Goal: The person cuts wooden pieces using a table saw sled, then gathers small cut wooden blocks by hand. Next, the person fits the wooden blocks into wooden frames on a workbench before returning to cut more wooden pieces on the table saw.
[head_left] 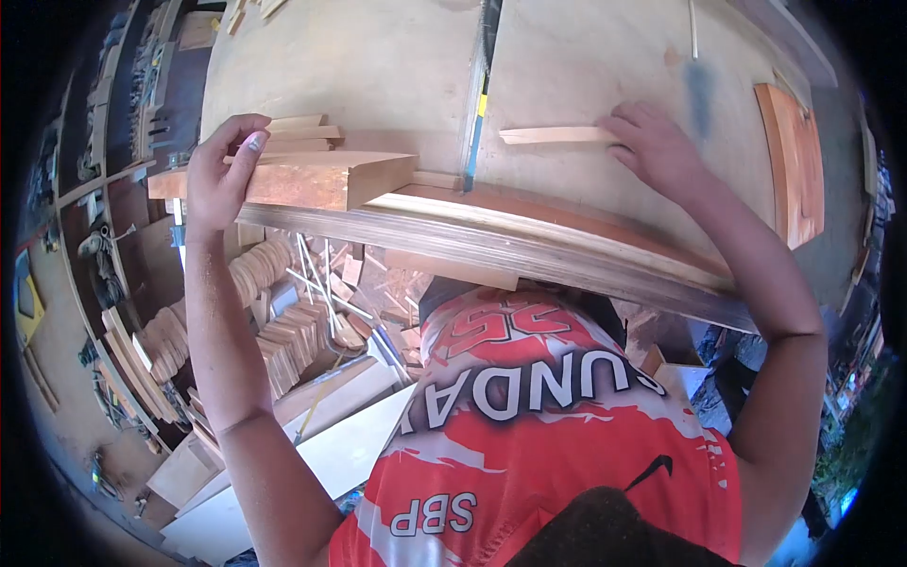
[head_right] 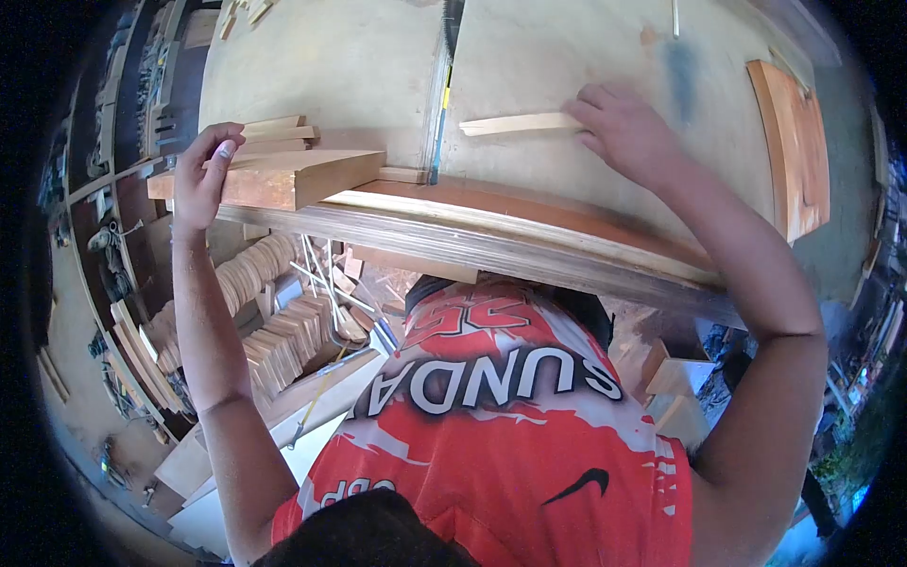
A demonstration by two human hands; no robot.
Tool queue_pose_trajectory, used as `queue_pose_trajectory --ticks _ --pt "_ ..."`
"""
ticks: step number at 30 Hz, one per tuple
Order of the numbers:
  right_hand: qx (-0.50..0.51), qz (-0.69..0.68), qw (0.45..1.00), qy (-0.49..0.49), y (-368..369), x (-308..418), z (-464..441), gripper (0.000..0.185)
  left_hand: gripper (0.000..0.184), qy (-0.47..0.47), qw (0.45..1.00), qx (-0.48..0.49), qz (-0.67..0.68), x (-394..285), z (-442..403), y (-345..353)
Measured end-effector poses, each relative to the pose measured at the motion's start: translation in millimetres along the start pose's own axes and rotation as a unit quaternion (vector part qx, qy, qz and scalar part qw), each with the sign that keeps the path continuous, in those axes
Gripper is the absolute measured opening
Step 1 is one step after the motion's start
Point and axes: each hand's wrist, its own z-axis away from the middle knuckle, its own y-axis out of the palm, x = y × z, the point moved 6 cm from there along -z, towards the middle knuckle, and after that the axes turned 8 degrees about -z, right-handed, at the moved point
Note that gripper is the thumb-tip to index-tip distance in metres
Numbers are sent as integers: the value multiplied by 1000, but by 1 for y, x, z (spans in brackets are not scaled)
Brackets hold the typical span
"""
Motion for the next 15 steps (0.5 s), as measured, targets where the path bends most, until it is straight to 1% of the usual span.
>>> queue_pose_trajectory --ticks 2,3,4,5,6,8,9,11,12,14,15 --pt "120 -64 990 20 21 -10 2 35 30 -1 1000 5 -16 -5 1 -1" --pt "123 -67 990 14 17 0 -3 35 30 -7 1000 3 -17 -5 1 0" --pt "204 -165 957 121 16 10 -2 32 28 8 1000 -20 -18 -8 0 -1" --pt "280 -256 897 226 21 17 7 30 27 25 999 -42 -19 -10 0 -3" --pt "283 -259 896 225 23 22 11 30 27 22 999 -40 -20 -9 1 -3" --pt "306 -304 878 209 29 33 18 21 30 6 1000 -3 -24 -6 1 -2" --pt "308 -304 877 208 30 36 18 21 30 4 1000 -2 -24 -5 1 -2" --pt "274 -300 899 163 28 43 14 14 30 15 1000 -5 -24 -5 1 -1" --pt "276 -300 898 164 32 45 14 14 30 13 1000 -4 -23 -4 1 -1" --pt "200 -275 934 112 30 51 6 12 30 11 1000 -2 -17 -2 1 -1" --pt "200 -276 933 113 33 52 4 12 30 10 1000 0 -17 -2 1 0"
